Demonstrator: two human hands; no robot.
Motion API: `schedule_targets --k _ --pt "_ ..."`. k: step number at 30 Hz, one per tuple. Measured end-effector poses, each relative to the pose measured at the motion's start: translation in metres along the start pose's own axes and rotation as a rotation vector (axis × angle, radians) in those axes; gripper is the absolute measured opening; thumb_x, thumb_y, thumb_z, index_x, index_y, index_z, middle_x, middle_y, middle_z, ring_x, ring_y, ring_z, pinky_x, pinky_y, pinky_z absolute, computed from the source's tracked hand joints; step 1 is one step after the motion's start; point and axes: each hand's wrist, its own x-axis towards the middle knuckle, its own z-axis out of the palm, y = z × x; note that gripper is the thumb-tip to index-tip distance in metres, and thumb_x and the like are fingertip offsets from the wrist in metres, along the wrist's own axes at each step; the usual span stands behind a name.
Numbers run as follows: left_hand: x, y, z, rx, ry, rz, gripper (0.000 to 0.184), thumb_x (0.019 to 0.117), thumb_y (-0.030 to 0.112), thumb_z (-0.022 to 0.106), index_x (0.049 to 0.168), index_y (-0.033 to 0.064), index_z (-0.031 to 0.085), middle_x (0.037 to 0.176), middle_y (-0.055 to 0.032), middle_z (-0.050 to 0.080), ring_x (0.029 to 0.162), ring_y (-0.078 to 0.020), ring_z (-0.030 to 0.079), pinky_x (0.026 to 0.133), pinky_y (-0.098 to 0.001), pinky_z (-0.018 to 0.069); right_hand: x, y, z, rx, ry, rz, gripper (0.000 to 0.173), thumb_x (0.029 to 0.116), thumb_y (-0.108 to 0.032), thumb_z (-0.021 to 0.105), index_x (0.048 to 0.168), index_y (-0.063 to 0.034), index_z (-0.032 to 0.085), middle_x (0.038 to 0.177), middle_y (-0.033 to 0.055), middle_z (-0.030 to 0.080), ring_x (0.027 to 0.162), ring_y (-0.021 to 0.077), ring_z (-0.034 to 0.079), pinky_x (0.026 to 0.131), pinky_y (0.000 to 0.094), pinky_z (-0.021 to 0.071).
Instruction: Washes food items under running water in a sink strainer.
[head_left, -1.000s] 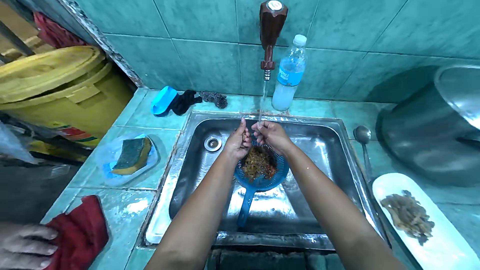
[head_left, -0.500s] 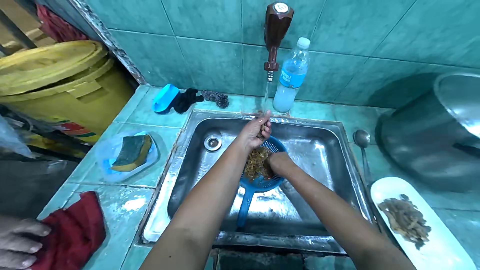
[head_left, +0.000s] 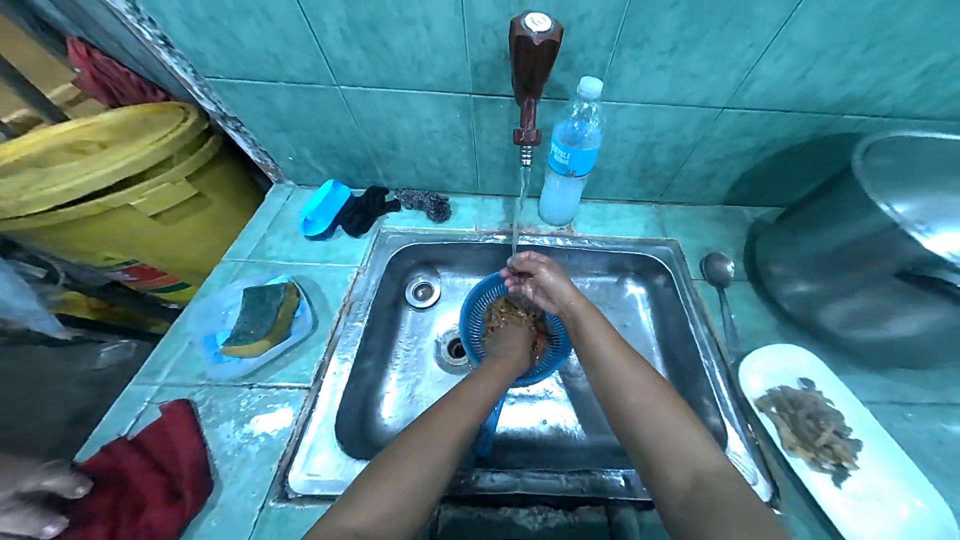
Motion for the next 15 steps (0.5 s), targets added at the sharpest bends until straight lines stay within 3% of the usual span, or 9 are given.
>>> schedule_targets --k 3,5,8,11,13,14,15 --pt "0.004 0.002 0.001 0.013 -0.008 -0.034 0.033 0.0947 0.025 0.067 0.119 0.0029 0.069 0.126 -0.0229 0.065 0.12 -0.043 0.061 0.098 -0.0647 0.0489 0.008 -0.004 0.013 0.111 -0.003 0.021 0.02 0.1072 -0.009 0.043 0.121 -0.0026 0.055 0.092 0.0068 0.066 0.073 0.0138 0.066 0.068 0.028 0.0574" --pt "0.009 -0.005 0.0 0.028 -0.036 -0.005 0.033 0.0943 0.025 0.067 0.119 0.0031 0.07 0.127 -0.0231 0.065 0.121 -0.043 0.061 0.099 -0.0646 0.0483 0.01 -0.007 0.014 0.103 -0.034 0.028 0.019 0.109 -0.017 0.044 0.116 -0.0059 0.057 0.089 0.0037 0.064 0.071 0.0123 0.064 0.067 0.0267 0.0566" --pt "0.012 -0.019 -0.008 0.013 -0.082 0.078 0.036 0.0926 0.026 0.07 0.116 -0.0015 0.069 0.125 -0.0261 0.064 0.121 -0.0444 0.059 0.101 -0.0656 0.0459 0.004 -0.008 0.004 -0.218 -0.086 -0.008 0.022 0.1095 -0.023 0.05 0.116 -0.0037 0.058 0.085 0.0025 0.062 0.064 0.0089 0.058 0.058 0.0238 0.0515" --pt "0.005 -0.035 -0.024 -0.085 -0.101 0.132 0.039 0.0918 0.029 0.075 0.113 -0.003 0.07 0.118 -0.0254 0.066 0.115 -0.0416 0.062 0.101 -0.0625 0.0467 -0.004 0.002 -0.02 -0.444 -0.174 0.051 0.022 0.1092 -0.018 0.05 0.12 -0.0007 0.058 0.09 0.0067 0.069 0.065 0.0114 0.064 0.06 0.027 0.0549" --pt "-0.002 -0.047 -0.041 -0.246 -0.097 0.132 0.034 0.093 0.028 0.075 0.111 -0.0002 0.072 0.107 -0.0199 0.07 0.1 -0.0331 0.067 0.094 -0.0555 0.0513 -0.01 0.014 -0.039 -0.456 -0.203 0.082 0.021 0.1088 -0.013 0.048 0.121 0.0001 0.059 0.095 0.0075 0.069 0.069 0.012 0.065 0.064 0.0283 0.056" --pt "-0.004 -0.055 -0.048 -0.35 -0.071 0.135 0.031 0.0936 0.027 0.075 0.11 0.0013 0.073 0.095 -0.0149 0.071 0.084 -0.0255 0.067 0.083 -0.0474 0.0548 -0.011 0.02 -0.048 -0.417 -0.22 0.08 0.021 0.1084 -0.011 0.047 0.121 -0.0002 0.059 0.097 0.0074 0.069 0.072 0.0121 0.066 0.066 0.0288 0.0567" --pt "-0.008 -0.06 -0.055 -0.479 -0.048 0.129 0.027 0.095 0.025 0.074 0.109 0.0014 0.071 0.083 -0.0097 0.066 0.069 -0.0175 0.059 0.069 -0.037 0.0524 -0.013 0.025 -0.055 -0.36 -0.24 0.075 0.02 0.1083 -0.012 0.046 0.121 -0.0011 0.058 0.099 0.0069 0.069 0.073 0.0121 0.066 0.067 0.0288 0.0571"
